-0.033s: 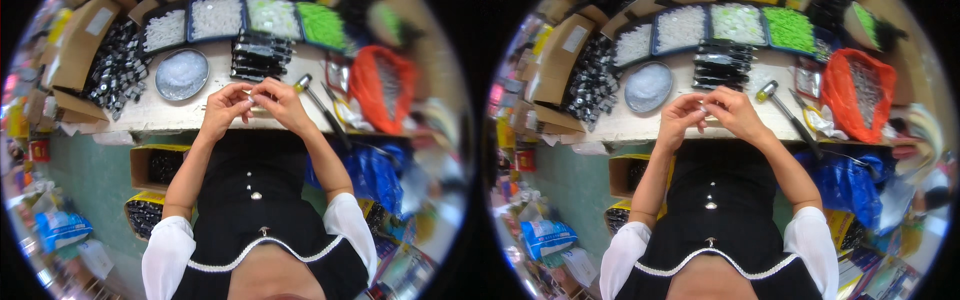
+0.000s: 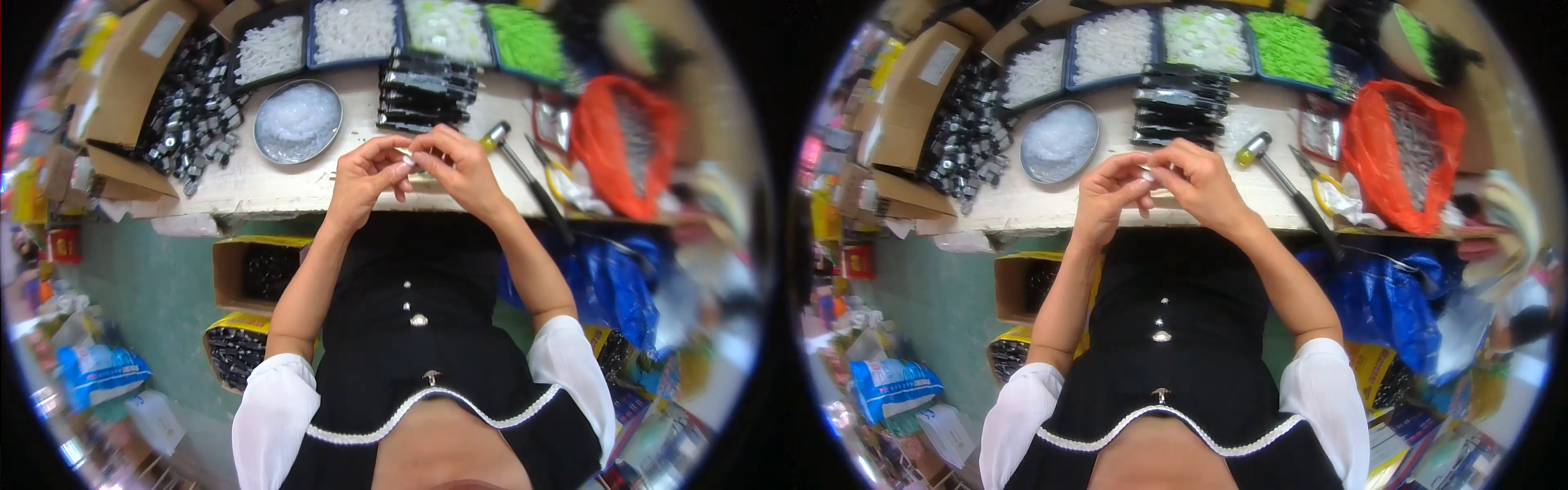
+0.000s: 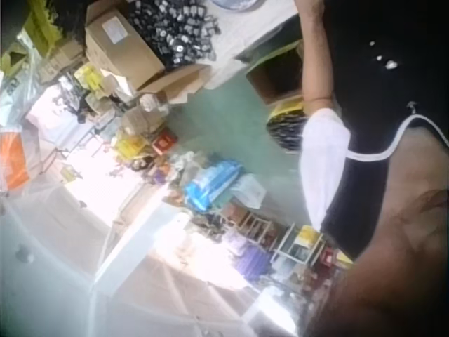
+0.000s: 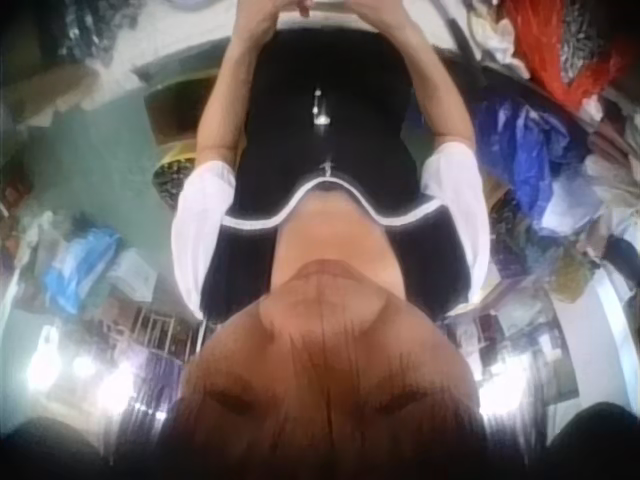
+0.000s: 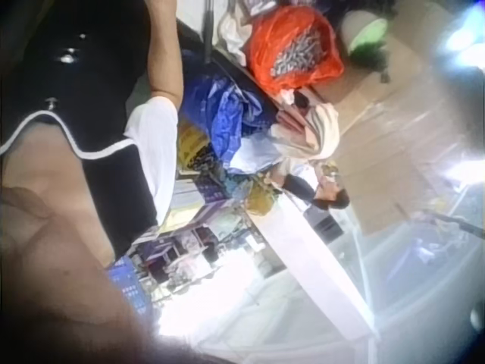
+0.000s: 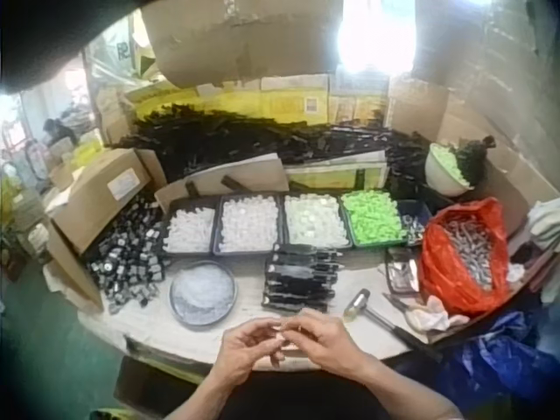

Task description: The person assembles small lock mechanisms at a cluttered workbench. They pick up metal cylinders and small components, insert them into a wooden jig, and use a hammer to secure the parts. The person repeatedly handles the components and the hammer, stacking the finished locks on the table.

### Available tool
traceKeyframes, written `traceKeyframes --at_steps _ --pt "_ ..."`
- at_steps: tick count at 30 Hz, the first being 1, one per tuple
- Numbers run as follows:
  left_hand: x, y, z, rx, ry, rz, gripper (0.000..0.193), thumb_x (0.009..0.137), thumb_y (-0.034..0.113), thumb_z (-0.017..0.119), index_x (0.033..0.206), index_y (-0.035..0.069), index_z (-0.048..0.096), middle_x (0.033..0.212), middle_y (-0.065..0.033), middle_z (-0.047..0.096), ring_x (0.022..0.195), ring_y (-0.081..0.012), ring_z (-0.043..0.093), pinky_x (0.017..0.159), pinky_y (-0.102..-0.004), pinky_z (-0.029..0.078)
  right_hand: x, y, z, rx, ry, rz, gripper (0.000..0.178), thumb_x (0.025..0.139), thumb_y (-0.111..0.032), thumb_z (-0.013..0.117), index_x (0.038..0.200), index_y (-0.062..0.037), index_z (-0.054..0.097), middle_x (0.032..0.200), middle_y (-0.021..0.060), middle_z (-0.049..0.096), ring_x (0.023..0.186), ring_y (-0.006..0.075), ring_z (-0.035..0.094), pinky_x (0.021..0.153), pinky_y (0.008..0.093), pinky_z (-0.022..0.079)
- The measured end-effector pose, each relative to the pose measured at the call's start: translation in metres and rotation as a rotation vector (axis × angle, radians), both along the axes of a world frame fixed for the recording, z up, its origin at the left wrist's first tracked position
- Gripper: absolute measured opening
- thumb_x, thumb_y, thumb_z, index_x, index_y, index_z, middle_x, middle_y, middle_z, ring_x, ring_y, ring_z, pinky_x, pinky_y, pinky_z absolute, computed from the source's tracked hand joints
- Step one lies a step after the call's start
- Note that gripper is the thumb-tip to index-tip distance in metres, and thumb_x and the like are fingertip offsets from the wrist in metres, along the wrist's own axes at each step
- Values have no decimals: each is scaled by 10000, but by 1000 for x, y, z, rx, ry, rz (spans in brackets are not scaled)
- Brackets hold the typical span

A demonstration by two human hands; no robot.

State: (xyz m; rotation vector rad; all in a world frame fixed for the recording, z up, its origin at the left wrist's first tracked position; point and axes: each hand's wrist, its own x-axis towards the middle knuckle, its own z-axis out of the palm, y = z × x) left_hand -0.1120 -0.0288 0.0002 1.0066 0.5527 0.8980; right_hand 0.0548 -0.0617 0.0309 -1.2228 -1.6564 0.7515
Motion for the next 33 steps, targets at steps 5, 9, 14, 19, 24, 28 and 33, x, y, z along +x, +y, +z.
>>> traceKeyframes --at_steps 5,9,14,19,24,28,33 --pt "-4 -3 -8 -57 -80 88 217 818 17 604 1029 -30 592 799 -103 629 629 -127 594 505 -242 503 -9 -5 -4 148 36 -102 93 774 15 608 862 -2 584 783 75 539 662 175 539 568 265 428" --pt "-1 -7 -10 -112 -118 110 196 813 17 612 1000 -35 596 789 -108 629 604 -134 594 489 -248 505 -16 -6 -13 146 38 -60 81 783 2 611 859 0 582 821 89 537 721 194 557 600 280 450" --pt "1 -8 -10 -119 -117 113 191 808 24 626 990 -29 599 792 -104 629 566 -133 588 464 -238 491 -22 -2 -16 184 51 -87 73 771 17 599 833 11 562 803 103 527 726 232 542 617 306 442" --pt "-3 -4 -7 27 171 271 210 800 35 643 1006 0 618 778 -45 615 557 -59 544 447 -170 413 -16 9 -31 251 -80 -129 68 755 -8 604 791 -19 547 787 81 520 738 243 502 649 328 383" --pt "-15 9 -15 192 335 343 186 791 41 651 973 6 644 740 14 543 537 -18 443 451 -156 365 -10 9 -48 208 -399 -135 66 760 -74 609 794 -68 554 780 42 516 792 234 460 710 347 297" --pt "-13 11 -17 268 478 327 148 763 33 660 909 9 662 701 4 508 542 -37 428 477 -189 357 -16 12 -53 249 -451 -129 73 753 -72 612 786 -78 547 777 31 512 805 221 455 716 354 286" --pt "-13 15 -28 336 529 323 185 719 12 662 903 28 666 692 -18 504 567 -81 427 528 -232 372 -22 17 -57 306 -551 -152 87 744 -68 614 789 -86 541 784 28 509 810 227 458 716 363 289"
